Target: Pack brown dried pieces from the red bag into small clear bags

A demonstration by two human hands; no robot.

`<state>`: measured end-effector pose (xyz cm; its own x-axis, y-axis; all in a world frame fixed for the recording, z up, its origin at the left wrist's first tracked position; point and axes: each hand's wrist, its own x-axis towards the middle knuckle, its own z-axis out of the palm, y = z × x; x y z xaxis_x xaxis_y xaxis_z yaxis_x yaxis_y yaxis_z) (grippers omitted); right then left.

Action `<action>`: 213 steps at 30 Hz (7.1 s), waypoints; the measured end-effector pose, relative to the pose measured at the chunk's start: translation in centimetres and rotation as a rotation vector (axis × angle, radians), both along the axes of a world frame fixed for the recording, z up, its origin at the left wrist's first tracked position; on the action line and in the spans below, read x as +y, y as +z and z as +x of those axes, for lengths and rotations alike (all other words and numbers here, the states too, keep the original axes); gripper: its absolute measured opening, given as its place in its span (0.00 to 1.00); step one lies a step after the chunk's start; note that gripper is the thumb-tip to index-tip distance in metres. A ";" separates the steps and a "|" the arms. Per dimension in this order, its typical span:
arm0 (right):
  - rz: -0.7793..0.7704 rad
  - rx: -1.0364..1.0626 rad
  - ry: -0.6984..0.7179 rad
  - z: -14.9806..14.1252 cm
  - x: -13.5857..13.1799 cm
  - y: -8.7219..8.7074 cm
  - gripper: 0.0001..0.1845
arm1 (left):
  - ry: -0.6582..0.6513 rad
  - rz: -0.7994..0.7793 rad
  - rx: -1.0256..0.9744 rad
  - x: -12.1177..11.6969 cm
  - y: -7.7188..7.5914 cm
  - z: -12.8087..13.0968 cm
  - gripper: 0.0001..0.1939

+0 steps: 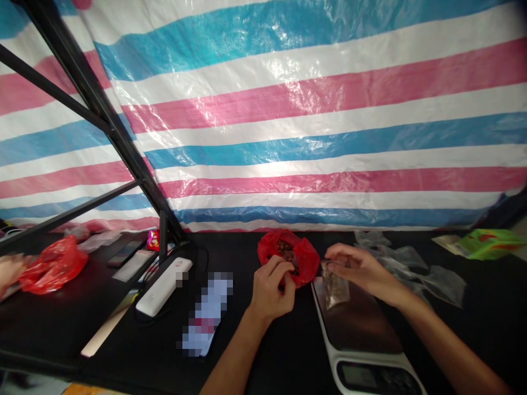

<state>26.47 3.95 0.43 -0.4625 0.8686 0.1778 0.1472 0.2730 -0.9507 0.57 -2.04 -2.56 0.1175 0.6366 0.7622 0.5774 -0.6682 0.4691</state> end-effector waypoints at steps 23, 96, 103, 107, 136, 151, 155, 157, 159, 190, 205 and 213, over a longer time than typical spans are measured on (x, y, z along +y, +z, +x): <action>0.095 0.256 -0.257 -3.2 -1.6 -1.1 0.21 | -0.204 -0.419 -0.597 1.3 0.3 5.4 0.18; 0.357 0.031 -0.390 -4.1 -3.3 -1.7 0.16 | -0.317 -0.526 -0.796 1.1 0.0 6.7 0.11; 0.304 0.053 -0.371 -4.0 -3.2 -1.9 0.21 | -0.347 -0.542 -0.883 1.2 0.2 6.4 0.13; 0.264 0.062 -0.336 -4.1 -3.0 -2.3 0.21 | -0.346 -0.556 -0.884 1.2 -0.1 6.2 0.14; 0.260 0.092 -0.328 -4.2 -3.0 -1.9 0.21 | -0.279 -0.522 -0.727 0.9 0.2 6.4 0.10; 0.215 0.126 -0.242 -3.9 -3.2 -0.9 0.21 | -0.219 -0.449 -0.562 0.7 0.9 5.6 0.08; 0.239 0.185 -0.334 -3.2 -2.4 -0.8 0.21 | -0.172 -0.337 -0.359 1.1 1.0 4.6 0.12; 0.279 0.221 -0.458 -2.7 -1.7 -1.0 0.20 | -0.110 -0.308 -0.258 1.5 0.8 4.0 0.14; 0.327 0.206 -0.597 -2.1 -1.1 -1.3 0.20 | -0.031 -0.301 -0.171 1.9 0.2 3.7 0.15; 0.479 -0.356 -0.086 -2.1 -2.1 -1.3 0.16 | 0.892 0.122 -0.336 3.9 1.0 -2.0 0.14; 0.511 -0.597 -0.286 1.1 1.2 -4.1 0.14 | -0.229 -0.197 0.284 1.5 -0.2 3.9 0.13; 0.571 -0.765 -0.391 5.3 2.7 -3.9 0.15 | -0.186 -0.397 0.143 2.8 -1.6 2.7 0.22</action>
<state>31.75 6.64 -3.51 -0.3282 0.8613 0.3879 0.8339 0.4571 -0.3093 3.30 0.79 -4.19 0.3440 0.8340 0.4315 0.5420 -0.5516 0.6340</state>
